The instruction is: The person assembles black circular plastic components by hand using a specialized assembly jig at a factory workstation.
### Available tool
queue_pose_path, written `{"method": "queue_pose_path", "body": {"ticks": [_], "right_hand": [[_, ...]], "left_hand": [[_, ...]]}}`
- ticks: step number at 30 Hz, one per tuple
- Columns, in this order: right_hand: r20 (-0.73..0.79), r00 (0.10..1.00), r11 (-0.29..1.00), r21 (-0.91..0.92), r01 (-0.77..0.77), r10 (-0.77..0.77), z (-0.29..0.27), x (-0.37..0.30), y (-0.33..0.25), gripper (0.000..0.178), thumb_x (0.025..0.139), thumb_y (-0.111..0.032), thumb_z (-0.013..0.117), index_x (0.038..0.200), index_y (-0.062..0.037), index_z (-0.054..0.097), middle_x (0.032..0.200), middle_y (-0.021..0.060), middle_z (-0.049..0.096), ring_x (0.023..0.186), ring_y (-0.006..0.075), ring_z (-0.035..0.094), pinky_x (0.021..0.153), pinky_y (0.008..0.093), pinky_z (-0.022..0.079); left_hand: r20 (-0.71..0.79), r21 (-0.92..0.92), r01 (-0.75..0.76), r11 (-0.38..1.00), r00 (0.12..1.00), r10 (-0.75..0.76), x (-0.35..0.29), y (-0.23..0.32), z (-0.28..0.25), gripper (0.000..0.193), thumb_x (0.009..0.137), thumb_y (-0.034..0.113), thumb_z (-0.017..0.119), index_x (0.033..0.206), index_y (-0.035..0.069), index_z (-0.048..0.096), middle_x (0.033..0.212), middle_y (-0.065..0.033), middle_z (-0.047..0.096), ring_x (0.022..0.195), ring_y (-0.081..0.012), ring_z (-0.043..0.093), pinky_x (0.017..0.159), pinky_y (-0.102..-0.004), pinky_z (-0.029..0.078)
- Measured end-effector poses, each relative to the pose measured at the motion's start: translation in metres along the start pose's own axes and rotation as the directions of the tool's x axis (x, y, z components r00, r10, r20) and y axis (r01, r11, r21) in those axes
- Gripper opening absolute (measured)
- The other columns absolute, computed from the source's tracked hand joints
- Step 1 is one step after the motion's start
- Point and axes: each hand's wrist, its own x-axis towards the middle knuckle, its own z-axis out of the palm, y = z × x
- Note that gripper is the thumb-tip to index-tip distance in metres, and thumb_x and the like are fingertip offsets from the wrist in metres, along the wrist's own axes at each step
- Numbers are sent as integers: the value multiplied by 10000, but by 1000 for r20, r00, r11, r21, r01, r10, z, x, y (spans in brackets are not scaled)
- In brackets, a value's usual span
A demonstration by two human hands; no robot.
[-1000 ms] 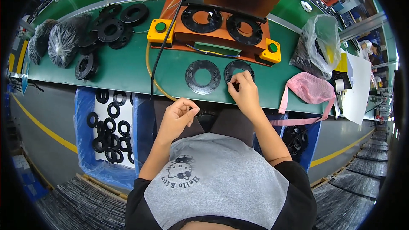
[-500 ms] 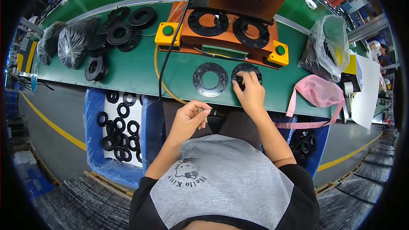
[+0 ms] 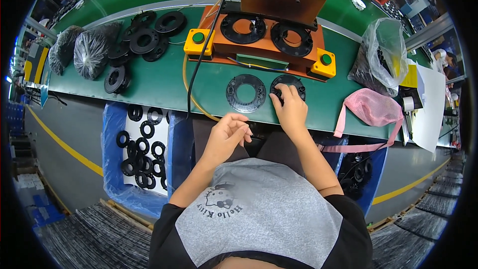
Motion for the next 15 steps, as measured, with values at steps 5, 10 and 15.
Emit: {"method": "queue_pose_path", "body": {"ticks": [5,10,15], "right_hand": [[-42,999,995,96,-3,7,-7,0,-3,293,725,-216,684,964,-93,569,780,57,532,605,234,569,514,344,457],[-43,993,905,418,-82,111,-19,-3,8,205,752,-81,644,940,-30,578,756,60,522,513,134,482,488,251,402],[-223,972,834,548,65,71,-35,-7,29,124,757,39,571,874,1,588,763,54,517,521,78,449,475,207,356]], "left_hand": [[-50,174,-69,982,996,78,3,2,1,92,849,30,561,911,-19,515,803,-70,582,698,-114,575,587,-201,442],[140,644,-334,688,936,323,12,18,8,154,790,-7,599,920,-24,518,823,-61,554,695,-92,547,590,-213,419],[109,685,-421,594,866,487,39,3,29,137,762,-10,614,867,-18,525,810,-84,542,651,-136,530,594,-263,428]]}}
